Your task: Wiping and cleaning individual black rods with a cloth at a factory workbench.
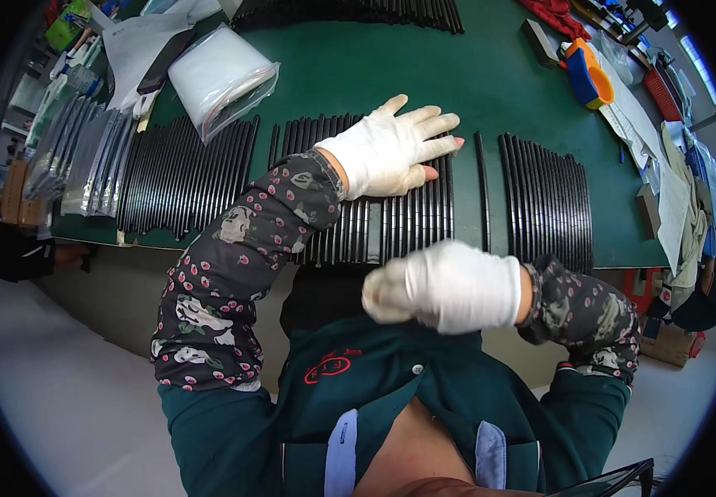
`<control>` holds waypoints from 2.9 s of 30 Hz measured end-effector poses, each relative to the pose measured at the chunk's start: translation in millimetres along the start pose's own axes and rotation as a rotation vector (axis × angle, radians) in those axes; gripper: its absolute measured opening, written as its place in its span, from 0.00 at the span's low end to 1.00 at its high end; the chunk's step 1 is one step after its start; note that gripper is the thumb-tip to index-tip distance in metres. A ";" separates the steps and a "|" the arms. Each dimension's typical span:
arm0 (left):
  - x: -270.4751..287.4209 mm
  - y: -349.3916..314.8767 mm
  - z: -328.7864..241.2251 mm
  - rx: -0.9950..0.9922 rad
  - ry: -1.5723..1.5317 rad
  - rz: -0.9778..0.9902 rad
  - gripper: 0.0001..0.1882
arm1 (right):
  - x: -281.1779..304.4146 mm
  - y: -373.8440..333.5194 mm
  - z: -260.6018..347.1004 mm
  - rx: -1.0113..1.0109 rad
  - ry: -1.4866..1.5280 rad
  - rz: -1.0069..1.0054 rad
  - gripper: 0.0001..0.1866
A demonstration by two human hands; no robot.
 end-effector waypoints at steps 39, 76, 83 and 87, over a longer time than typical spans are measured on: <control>11.4 46.3 -10.7 -0.116 0.005 -0.019 0.34 | 82.3 -116.8 -21.0 -0.182 -0.151 -0.756 0.15; -5.7 52.5 -22.1 -0.050 -0.032 -0.027 0.27 | 3.8 -2.4 -8.2 0.024 -0.181 -0.257 0.11; -3.6 50.4 -16.9 -0.072 0.071 0.011 0.28 | 54.1 -39.4 -16.8 -0.120 -0.392 -0.575 0.13; -6.1 54.6 -20.5 -0.059 0.025 0.043 0.29 | 6.8 -46.3 -14.1 -0.021 0.039 -0.150 0.10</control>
Point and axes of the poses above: each hand's wrist, its own y-axis towards the middle knuckle, its own x-axis out of the back of the hand, z = x × y, the point moved 3 cm from there along y, towards the middle knuckle, and after that the axes turned 3 degrees about y, right-handed, at the moved point
